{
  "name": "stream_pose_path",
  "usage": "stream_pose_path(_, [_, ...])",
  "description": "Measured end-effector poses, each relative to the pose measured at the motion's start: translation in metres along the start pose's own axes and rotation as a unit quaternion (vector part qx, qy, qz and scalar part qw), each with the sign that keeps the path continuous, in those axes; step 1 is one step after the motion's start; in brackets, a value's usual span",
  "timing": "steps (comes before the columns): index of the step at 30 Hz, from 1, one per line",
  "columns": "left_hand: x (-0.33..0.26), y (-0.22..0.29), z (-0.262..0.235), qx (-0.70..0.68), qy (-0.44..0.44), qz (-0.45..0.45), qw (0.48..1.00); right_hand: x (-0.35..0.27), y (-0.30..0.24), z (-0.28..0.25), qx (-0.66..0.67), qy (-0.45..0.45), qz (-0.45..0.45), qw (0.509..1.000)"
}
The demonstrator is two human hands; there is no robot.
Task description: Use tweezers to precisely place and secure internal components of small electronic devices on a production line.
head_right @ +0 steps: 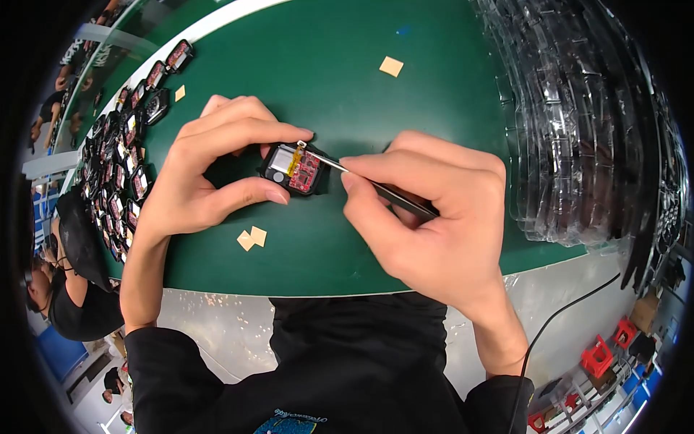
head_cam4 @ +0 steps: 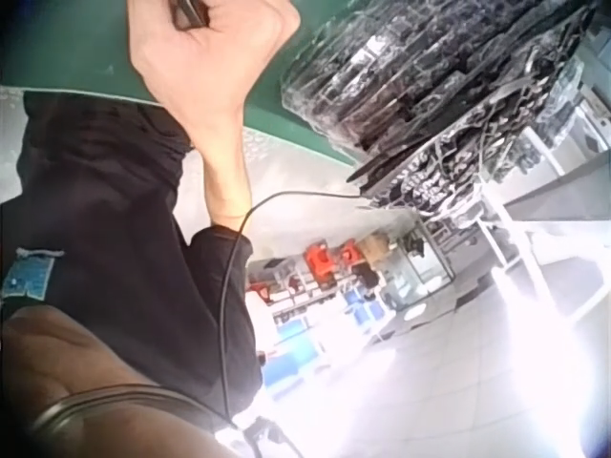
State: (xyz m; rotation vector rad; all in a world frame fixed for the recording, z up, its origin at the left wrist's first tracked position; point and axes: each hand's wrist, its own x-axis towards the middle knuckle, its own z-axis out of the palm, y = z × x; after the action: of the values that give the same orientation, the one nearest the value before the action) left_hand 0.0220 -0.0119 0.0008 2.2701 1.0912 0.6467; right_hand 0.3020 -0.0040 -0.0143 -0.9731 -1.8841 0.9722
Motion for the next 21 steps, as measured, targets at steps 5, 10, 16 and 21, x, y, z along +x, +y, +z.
stream_pose_path(5, [-0.0017, -0.0035, 0.0015, 0.015, -0.005, -0.006, 1.000, 0.0003, -0.0051, 0.0022, -0.046, -0.028, -0.010, 0.998])
stream_pose_path(10, [-0.0007, -0.0052, 0.0018, 0.013, -0.007, 0.002, 1.000, 0.0003, -0.0045, 0.0043, -0.054, -0.016, -0.008, 0.998])
stream_pose_path(16, [0.0002, 0.0003, 0.0009, 0.014, -0.005, -0.036, 0.999, -0.0010, -0.0016, 0.0027, -0.070, -0.006, -0.028, 0.997])
stream_pose_path(21, [0.0001, 0.0001, 0.0015, 0.028, 0.003, -0.026, 0.999, -0.0039, -0.0025, 0.0036, -0.095, 0.012, -0.050, 0.994])
